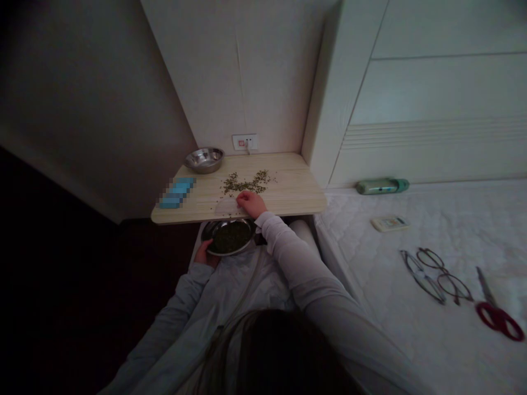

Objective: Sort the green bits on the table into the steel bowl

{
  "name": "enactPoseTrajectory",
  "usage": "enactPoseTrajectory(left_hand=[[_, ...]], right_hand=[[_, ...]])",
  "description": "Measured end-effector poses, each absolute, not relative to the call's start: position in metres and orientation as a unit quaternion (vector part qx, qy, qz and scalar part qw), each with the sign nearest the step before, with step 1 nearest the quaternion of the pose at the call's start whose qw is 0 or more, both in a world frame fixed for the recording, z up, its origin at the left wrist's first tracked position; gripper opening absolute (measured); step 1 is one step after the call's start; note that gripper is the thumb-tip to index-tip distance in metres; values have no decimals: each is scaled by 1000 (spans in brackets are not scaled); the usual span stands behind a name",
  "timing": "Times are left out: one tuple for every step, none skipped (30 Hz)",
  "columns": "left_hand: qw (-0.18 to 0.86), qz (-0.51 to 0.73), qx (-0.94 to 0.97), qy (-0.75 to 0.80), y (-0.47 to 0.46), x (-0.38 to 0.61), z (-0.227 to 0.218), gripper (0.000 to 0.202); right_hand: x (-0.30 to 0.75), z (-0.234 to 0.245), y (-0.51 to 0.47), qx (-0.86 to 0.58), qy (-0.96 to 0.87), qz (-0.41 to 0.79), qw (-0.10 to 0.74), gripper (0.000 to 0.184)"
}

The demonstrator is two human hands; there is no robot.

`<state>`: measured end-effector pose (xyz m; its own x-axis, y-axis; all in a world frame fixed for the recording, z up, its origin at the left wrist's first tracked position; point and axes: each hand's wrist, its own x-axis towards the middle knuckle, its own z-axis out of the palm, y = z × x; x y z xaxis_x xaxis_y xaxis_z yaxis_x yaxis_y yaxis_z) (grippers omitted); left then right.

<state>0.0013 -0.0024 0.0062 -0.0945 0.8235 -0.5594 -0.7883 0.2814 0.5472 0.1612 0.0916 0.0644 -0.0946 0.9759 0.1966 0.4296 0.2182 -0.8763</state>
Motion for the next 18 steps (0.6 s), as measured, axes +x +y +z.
enactPoseTrajectory(left_hand=[[672,599,20,435,-3,1,7,14],[673,599,19,435,-3,1,7,13],[675,598,18,432,-3,2,7,14],[678,597,17,429,-3,2,8,14],[679,598,15,427,-3,2,8,14],[678,599,13,425,-3,2,8,15],[677,601,12,425,-3,3,8,15],[675,602,11,426,-3,3,9,14],[674,602,10,428,-3,3,9,14],[674,601,10,430,-3,3,9,14],[674,599,11,432,-3,3,9,14],[675,597,10,433,-3,2,8,14],[676,595,9,434,-2,2,8,13],[675,594,8,437,-2,1,7,13],[675,593,6,440,-2,1,6,13],[673,592,4,443,-1,1,5,13],[672,592,2,446,-1,0,5,13],[671,592,2,446,-1,0,4,13]], right_hand=[[161,64,92,-528,-665,331,412,11],[161,63,92,-526,-667,330,411,11],[162,63,93,-524,-670,330,409,12],[162,63,93,-522,-673,329,408,12],[162,63,92,-521,-674,330,406,12],[162,64,92,-520,-675,331,405,12],[162,64,92,-519,-676,333,404,12],[162,64,92,-518,-676,335,403,12],[162,64,91,-518,-676,337,401,12],[162,65,91,-518,-677,338,400,12],[162,65,91,-517,-678,338,398,12],[162,65,91,-516,-679,339,396,12],[163,65,91,-515,-679,342,395,12],[163,66,91,-515,-679,344,394,12],[163,66,91,-515,-677,347,395,11],[163,67,91,-514,-674,350,398,11],[163,67,91,-513,-669,355,404,10],[163,67,91,-514,-662,358,411,10]])
